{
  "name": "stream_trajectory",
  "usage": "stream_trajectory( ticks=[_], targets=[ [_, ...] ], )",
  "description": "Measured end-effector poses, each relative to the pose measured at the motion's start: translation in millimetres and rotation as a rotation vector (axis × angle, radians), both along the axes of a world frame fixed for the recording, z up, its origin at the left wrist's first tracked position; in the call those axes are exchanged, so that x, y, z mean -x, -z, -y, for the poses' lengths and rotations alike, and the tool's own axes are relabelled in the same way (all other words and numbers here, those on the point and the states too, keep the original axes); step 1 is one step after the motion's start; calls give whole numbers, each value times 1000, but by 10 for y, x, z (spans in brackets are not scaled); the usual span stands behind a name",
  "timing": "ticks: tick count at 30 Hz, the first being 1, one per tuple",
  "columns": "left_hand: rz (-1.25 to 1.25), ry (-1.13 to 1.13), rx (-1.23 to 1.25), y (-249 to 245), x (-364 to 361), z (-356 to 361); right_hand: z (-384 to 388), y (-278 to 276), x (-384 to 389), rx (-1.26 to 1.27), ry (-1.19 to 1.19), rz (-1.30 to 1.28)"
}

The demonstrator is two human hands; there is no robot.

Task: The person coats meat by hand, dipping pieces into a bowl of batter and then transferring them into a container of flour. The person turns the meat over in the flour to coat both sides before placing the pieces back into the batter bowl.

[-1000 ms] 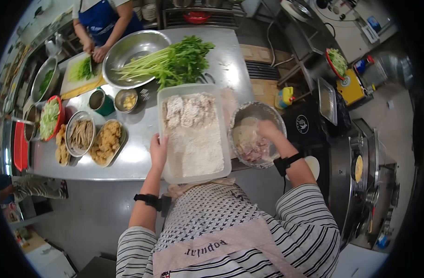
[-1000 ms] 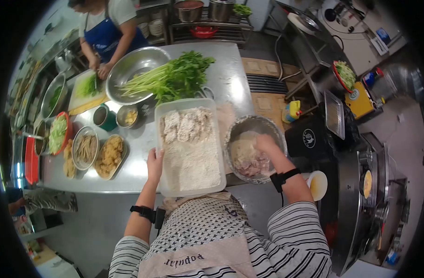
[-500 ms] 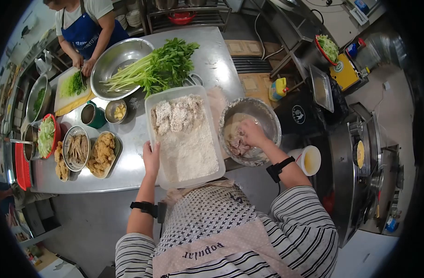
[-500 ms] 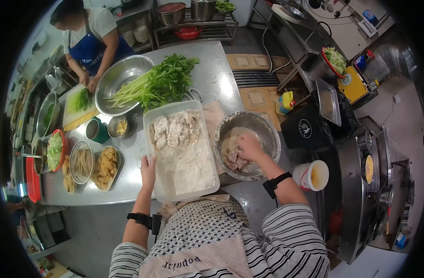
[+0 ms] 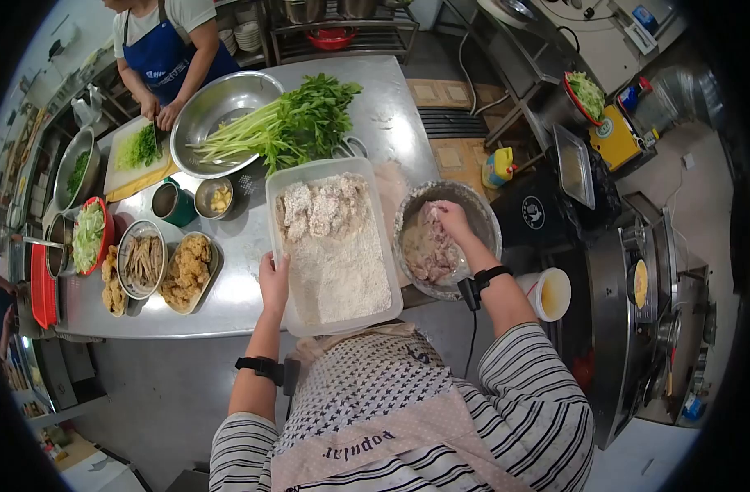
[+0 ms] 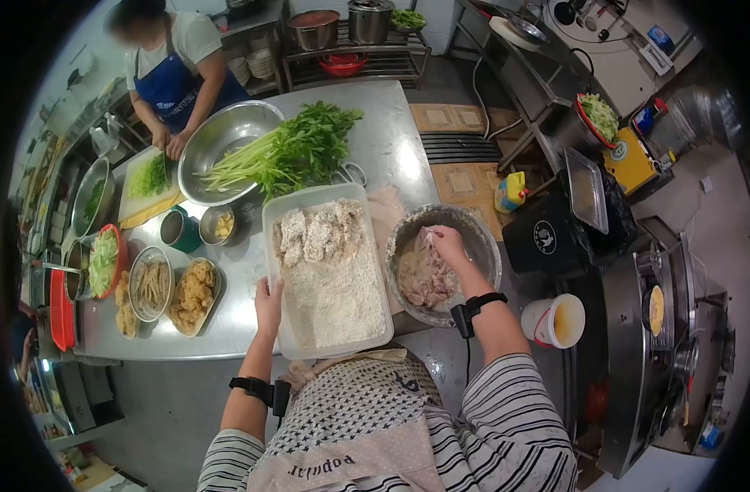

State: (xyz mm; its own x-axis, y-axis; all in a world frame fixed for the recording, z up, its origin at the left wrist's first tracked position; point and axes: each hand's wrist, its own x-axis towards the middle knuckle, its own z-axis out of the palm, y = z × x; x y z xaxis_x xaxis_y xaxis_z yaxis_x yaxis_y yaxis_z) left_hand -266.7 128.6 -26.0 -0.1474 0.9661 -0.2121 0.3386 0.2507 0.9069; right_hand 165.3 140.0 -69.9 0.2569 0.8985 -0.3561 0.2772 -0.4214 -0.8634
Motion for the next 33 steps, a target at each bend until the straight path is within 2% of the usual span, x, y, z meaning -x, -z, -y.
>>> stream_trajectory(
  ticks=[1, 2, 4, 8, 10, 13, 17, 19, 23, 25, 26, 28, 33],
  targets=[
    [-9, -4, 0, 3, 2, 3, -4, 54, 7, -119, -35, 166],
    [-9, -5, 0, 5, 7, 5, 35, 103, 8, -119, -36, 166],
    [-21, 2, 25, -10, 7, 0, 123, -199, 240, -147, -198, 370],
    [0, 3, 44, 12, 16, -2, 89, -299, 350, -19, -250, 409],
    [-13, 27, 24, 15, 22, -4, 81, -132, 326, -266, -319, 756],
    [-29, 34, 14, 5, 20, -5, 48, -31, 287, -263, -396, 845],
    [-33, 10, 39, 17, 26, -2, 85, -95, 272, -166, -324, 789],
    [-19, 16, 32, 27, 35, 2, 180, -204, 317, -332, -301, 1037],
    [-38, 11, 43, 32, 35, 2, 140, -193, 166, -375, -239, 843],
    [-54, 23, 25, 25, 33, -3, 34, -281, 24, -161, -143, 453],
    [-53, 23, 26, 8, 26, 1, -6, -261, -44, -160, -143, 454],
    [-29, 4, 50, -112, -14, 10, -58, -158, -153, -5, 59, 107],
    [-38, 12, 57, 4, 21, -4, -34, -359, -24, 35, 187, 119]
  ],
)
